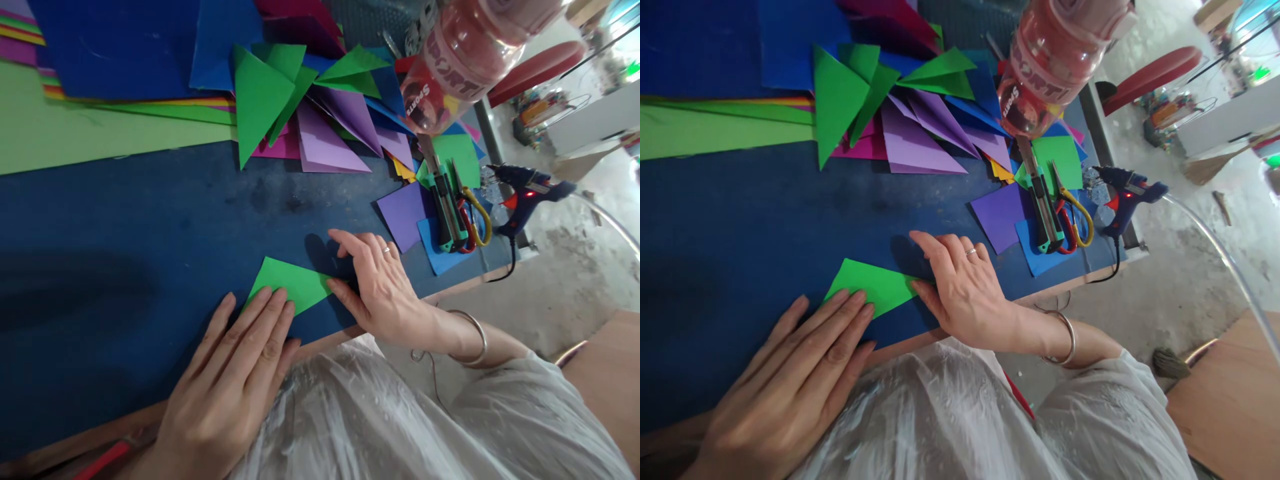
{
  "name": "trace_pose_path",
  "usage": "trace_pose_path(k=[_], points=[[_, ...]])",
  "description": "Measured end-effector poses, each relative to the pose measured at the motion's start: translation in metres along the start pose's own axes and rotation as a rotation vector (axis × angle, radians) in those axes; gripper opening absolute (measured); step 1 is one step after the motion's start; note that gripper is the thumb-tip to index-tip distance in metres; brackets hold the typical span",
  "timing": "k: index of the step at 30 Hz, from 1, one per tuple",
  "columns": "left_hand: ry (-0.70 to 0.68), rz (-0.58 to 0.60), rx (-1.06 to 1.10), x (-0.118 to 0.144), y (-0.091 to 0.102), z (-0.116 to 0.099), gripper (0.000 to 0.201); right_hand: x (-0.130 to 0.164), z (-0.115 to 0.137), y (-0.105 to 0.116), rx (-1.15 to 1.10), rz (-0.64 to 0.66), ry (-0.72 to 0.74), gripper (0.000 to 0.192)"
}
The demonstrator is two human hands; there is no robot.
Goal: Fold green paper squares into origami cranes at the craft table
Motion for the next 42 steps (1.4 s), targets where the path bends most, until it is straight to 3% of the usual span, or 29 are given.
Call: trace_pose_path(k=[9, 12, 14, 17, 21, 25, 36, 42], points=[[0.031, -0.001, 0.008, 0.001, -0.001, 0.0, 0.048, 0.01, -0.009, -0.001, 0.008, -0.024, -0.06, 0.045], [0.018, 0.004, -0.002, 0.0, -0.001, -0.001, 0.045, 0.015, -0.011, 0.001, -0.029, -0.092, -0.03, 0.043], [0.001, 0.009, -0.022, -0.001, -0.001, -0.002, 0.044, 0.018, -0.009, 0.002, -0.056, -0.163, 0.046, 0.043], [-0.012, -0.006, -0.043, -0.001, 0.001, -0.003, 0.045, 0.022, 0.0, 0.001, -0.101, -0.231, 0.308, 0.042], [0.004, -0.002, -0.063, 0.0, 0.003, -0.005, 0.047, 0.022, 0.014, -0.007, -0.128, -0.141, 0.548, 0.036], [0.037, 0.022, -0.084, -0.001, 0.003, -0.008, 0.046, 0.02, 0.018, -0.011, -0.093, -0.076, 0.583, 0.036], [0.092, 0.129, -0.283, 0.008, 0.005, -0.016, 0.057, 0.016, 0.023, -0.008, -0.008, -0.162, 0.588, 0.034], [0.132, 0.132, -0.261, 0.016, 0.007, -0.014, 0.055, 0.015, 0.023, -0.008, -0.008, -0.156, 0.584, 0.032]])
Point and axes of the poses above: each hand's wrist, its own x-axis away from the middle knuckle, its own y-axis out of the back of the hand, z = x × y, the point moved 2 cm from there along -x, towards the middle knuckle, and after that the axes turned 7 degrees about y, right-handed, at the moved point
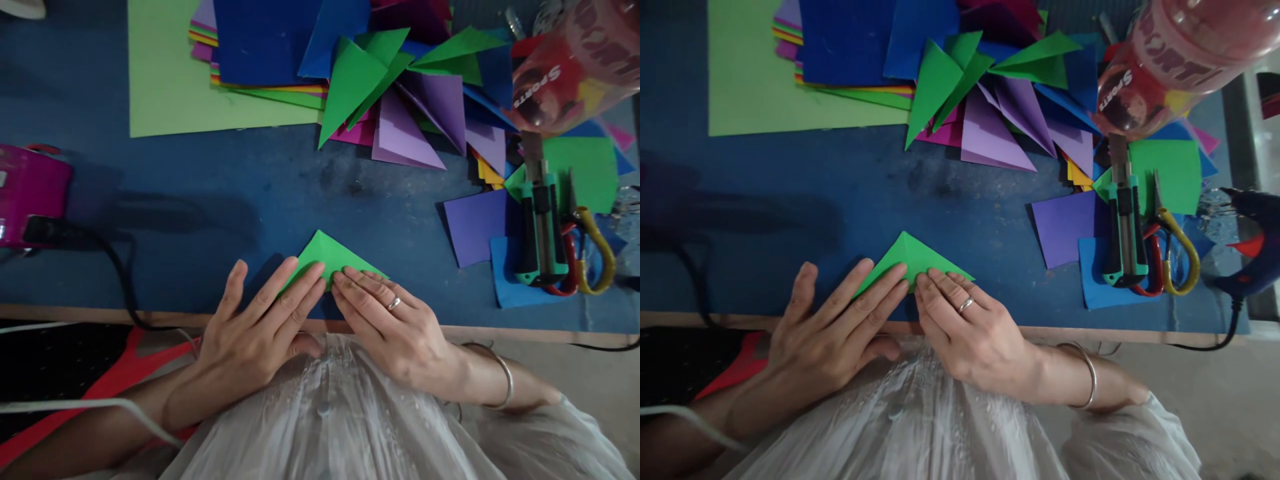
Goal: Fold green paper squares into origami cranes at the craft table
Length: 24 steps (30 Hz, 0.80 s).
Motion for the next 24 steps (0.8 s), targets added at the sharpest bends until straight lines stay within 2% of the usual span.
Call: trace_pose_path(k=[24], points=[[0.039, -0.036, -0.028, 0.047, 0.014, 0.025, 0.048, 0.005, 0.002, -0.002, -0.005, 0.007, 0.003, 0.032]])
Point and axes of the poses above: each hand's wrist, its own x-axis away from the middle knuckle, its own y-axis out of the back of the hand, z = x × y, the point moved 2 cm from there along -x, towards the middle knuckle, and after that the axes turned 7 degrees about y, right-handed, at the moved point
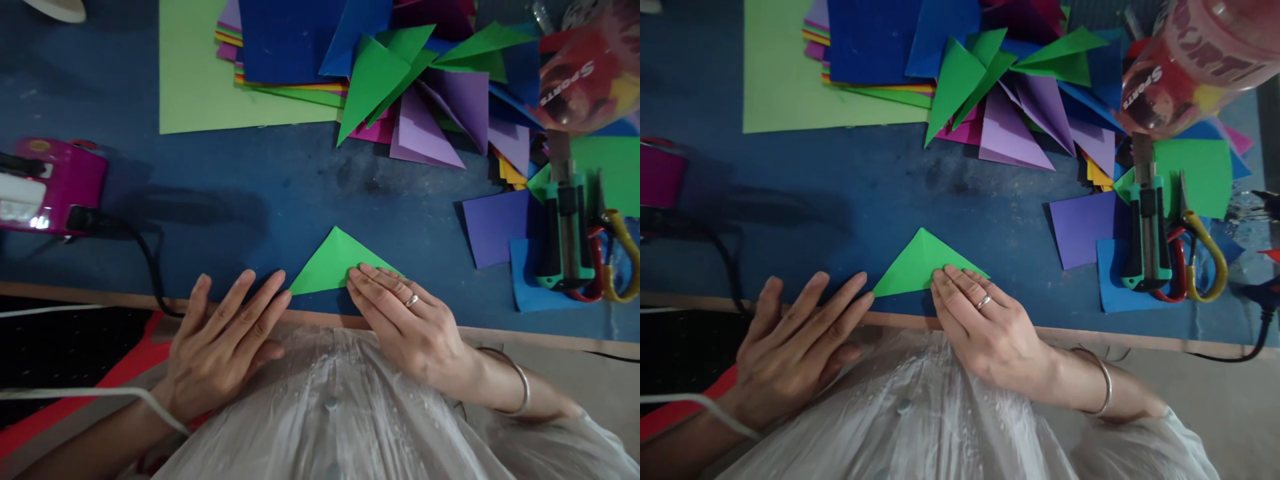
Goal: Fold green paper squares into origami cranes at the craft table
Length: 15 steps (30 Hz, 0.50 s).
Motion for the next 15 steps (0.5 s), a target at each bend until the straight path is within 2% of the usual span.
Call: trace_pose_path(k=[6, 11, 15], points=[[-0.034, -0.027, -0.017, 0.003, 0.0, 0.005, 0.047, 0.003, -0.001, -0.001, -0.007, 0.016, 0.013, 0.036], [-0.068, -0.16, 0.132, -0.008, 0.005, 0.018, 0.038, 0.003, -0.003, -0.002, -0.005, 0.012, 0.003, 0.032], [-0.014, -0.27, 0.165, -0.028, 0.014, 0.029, 0.031, -0.004, -0.004, -0.002, 0.02, -0.025, -0.014, 0.025]])
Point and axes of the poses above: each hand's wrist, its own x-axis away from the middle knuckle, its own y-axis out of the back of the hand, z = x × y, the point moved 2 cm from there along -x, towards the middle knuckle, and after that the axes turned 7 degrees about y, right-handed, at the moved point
